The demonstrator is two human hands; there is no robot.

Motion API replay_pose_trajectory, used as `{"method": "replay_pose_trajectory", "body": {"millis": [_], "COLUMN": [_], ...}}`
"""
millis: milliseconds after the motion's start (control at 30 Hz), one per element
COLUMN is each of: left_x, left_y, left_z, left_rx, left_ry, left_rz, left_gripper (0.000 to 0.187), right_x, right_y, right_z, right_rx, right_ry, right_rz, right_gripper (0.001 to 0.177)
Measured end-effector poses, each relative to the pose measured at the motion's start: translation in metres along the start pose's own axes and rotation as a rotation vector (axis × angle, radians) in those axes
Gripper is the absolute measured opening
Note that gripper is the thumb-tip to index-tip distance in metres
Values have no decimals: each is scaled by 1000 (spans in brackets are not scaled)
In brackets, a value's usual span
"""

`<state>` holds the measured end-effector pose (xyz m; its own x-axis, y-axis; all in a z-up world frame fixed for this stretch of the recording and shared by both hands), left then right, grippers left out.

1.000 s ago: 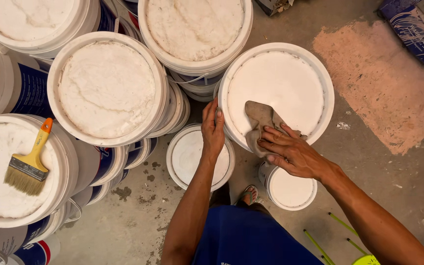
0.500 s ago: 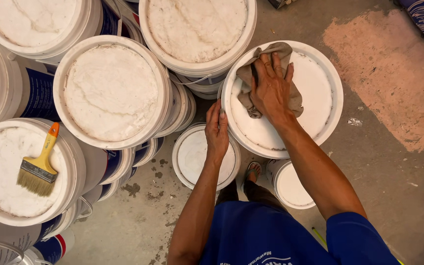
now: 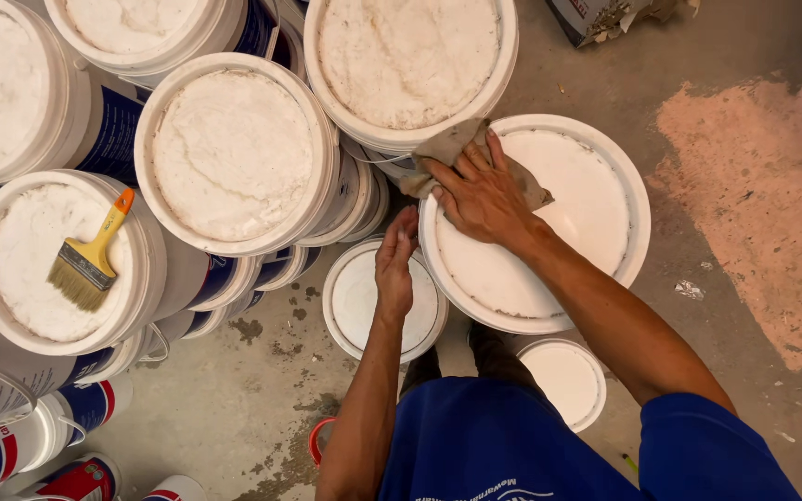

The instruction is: The person wipes the lids of white paint buckets with a cloth, then washes the cloth in a small red bucket of water.

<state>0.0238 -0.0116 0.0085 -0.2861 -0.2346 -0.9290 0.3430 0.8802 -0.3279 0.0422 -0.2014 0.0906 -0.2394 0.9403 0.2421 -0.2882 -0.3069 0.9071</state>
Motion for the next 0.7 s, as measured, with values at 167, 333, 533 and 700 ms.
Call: {"method": "replay_pose_trajectory", "body": {"millis": [167, 333, 533, 700], "left_x": [12, 31, -9, 2], "left_y": [-8, -1, -8, 8], "left_z": [-20, -20, -15, -27], "left_rx": [-108, -182, -308, -353], "left_ry": [62, 35, 120, 50], "left_rz": [45, -107, -76, -49], "left_gripper": [49, 61, 76, 73], "right_x": [-42, 26, 67, -1], "right_y": [-1, 5, 35, -8], "right_z": [-22, -28, -105, -9], "right_rx": [88, 178, 427, 273], "right_ry": [-322, -213, 174, -55], "right_rz": [-1, 146, 584, 196], "right_gripper": [58, 65, 54, 59]}}
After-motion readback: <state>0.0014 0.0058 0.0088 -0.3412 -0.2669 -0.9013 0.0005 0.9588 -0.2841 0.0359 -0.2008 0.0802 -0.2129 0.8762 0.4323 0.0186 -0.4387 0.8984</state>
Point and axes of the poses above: each hand's wrist, its own z-axis towards the middle knuckle, its own y-axis out of the back of the hand, x = y × z, the point moved 5 cm from there along z, towards the middle knuckle, and after that the axes turned 3 degrees about x, right-handed, at the moved point
